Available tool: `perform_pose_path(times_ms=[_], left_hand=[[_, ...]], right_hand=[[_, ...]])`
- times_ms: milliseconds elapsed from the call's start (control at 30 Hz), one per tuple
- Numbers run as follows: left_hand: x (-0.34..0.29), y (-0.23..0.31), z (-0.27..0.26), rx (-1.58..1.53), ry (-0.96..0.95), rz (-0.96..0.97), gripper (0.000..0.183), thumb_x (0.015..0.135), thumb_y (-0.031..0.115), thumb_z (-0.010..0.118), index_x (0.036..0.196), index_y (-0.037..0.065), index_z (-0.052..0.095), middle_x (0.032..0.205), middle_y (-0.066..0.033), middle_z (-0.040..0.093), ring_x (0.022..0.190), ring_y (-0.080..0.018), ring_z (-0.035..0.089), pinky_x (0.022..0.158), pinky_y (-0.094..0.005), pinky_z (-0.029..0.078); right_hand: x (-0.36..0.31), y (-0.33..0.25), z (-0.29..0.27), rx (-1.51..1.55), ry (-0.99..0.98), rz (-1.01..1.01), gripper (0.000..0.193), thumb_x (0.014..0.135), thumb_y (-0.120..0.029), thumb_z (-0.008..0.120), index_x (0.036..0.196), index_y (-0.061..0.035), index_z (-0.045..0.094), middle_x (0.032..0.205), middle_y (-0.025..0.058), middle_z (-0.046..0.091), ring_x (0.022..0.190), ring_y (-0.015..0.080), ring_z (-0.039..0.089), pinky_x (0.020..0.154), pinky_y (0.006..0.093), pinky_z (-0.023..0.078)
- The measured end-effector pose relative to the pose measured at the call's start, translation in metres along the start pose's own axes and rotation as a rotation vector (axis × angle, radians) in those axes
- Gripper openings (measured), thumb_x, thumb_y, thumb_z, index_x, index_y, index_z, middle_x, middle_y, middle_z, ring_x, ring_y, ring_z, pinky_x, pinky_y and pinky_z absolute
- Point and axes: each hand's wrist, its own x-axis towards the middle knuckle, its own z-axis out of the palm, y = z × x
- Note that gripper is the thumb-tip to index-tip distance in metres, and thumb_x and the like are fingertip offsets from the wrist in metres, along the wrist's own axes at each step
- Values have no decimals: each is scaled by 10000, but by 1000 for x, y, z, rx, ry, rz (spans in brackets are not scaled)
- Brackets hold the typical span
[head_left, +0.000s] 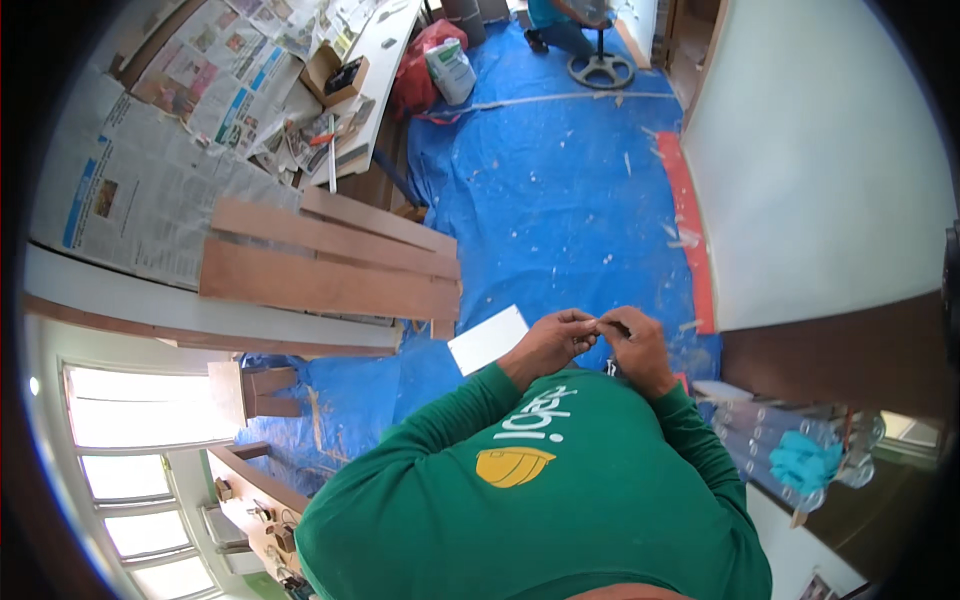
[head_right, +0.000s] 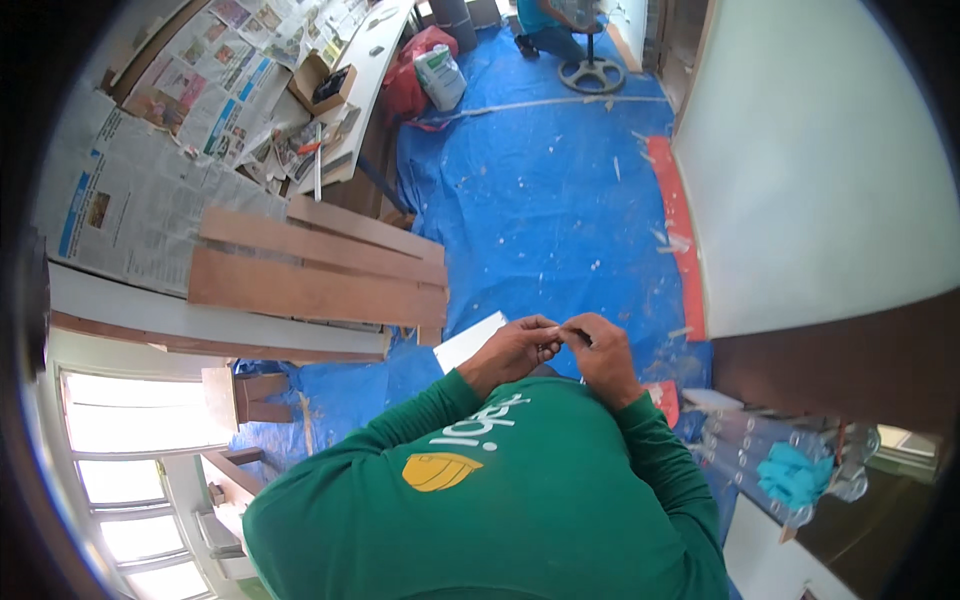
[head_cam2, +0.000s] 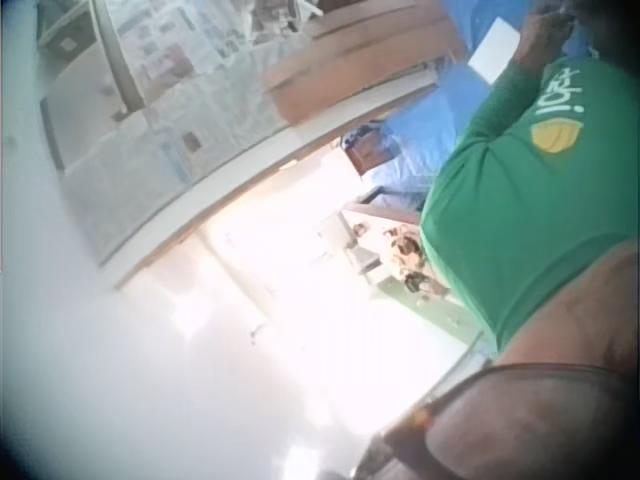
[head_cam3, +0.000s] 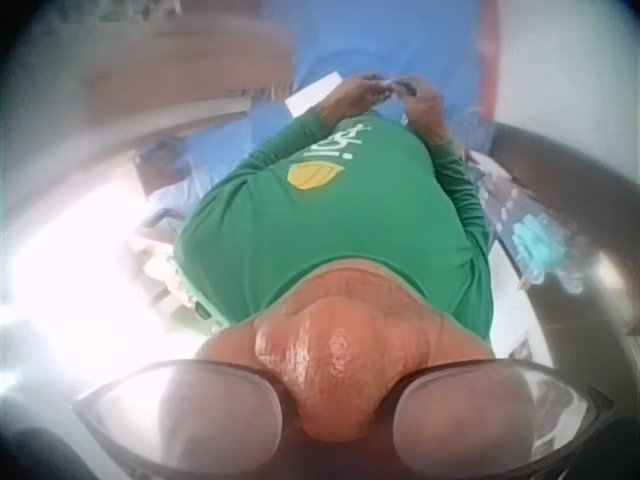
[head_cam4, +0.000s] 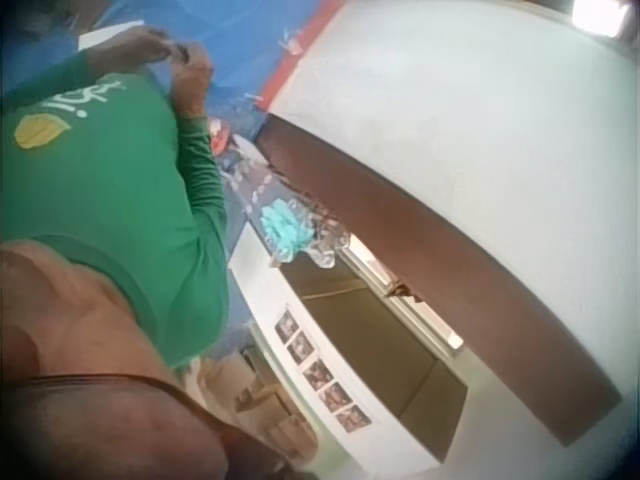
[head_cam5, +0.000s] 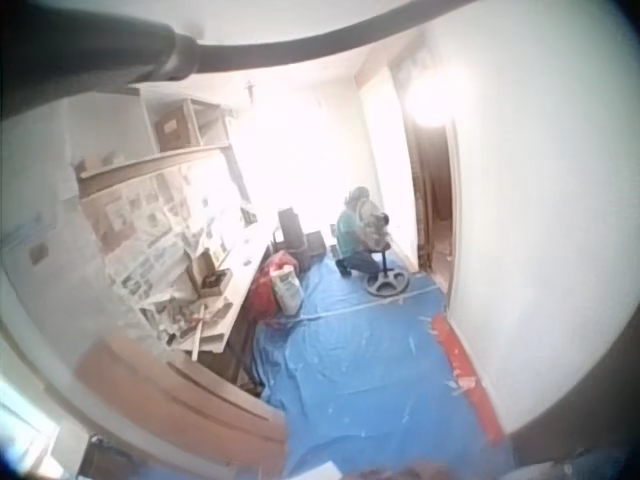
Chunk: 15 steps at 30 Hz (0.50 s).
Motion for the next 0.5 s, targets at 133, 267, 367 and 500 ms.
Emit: perform_pose_path(times_ms=[133, 267, 367, 500], left_hand=[[45, 24, 6, -75, -9, 112, 125, 1064, 74, 710, 1175, 16, 705, 1091, -98, 757, 951, -184, 726, 831, -303, 595], [78, 51, 28, -128, 54, 230, 141, 1061, 101, 710, 1140, -14, 733, 1019, -112, 776, 907, -193, 740, 812, -315, 596], [96, 81, 33, -216, 155, 231, 126, 1062, 66, 725, 1151, -24, 731, 1051, -103, 772, 922, -171, 728, 820, -288, 593], [145, 127, 20, -259, 206, 246, 115, 1058, 72, 739, 1140, -8, 736, 1081, -95, 773, 958, -165, 725, 836, -283, 585]], right_hand=[[68, 19, -37, 29, -123, -131, 133, 981, -56, 780, 1106, -15, 764, 1017, 157, 761, 916, 289, 743, 811, 402, 591], [128, 35, -50, 1, -237, -75, 175, 972, -47, 784, 1143, -15, 761, 1071, 156, 770, 966, 301, 762, 844, 409, 602], [171, 40, -47, 192, -267, 51, 223, 986, -50, 775, 1205, -18, 752, 1106, 144, 792, 1009, 262, 779, 859, 388, 610], [242, 67, -39, 243, -312, 176, 259, 1007, -62, 764, 1261, -15, 747, 1136, 134, 809, 1043, 226, 784, 881, 371, 615]])
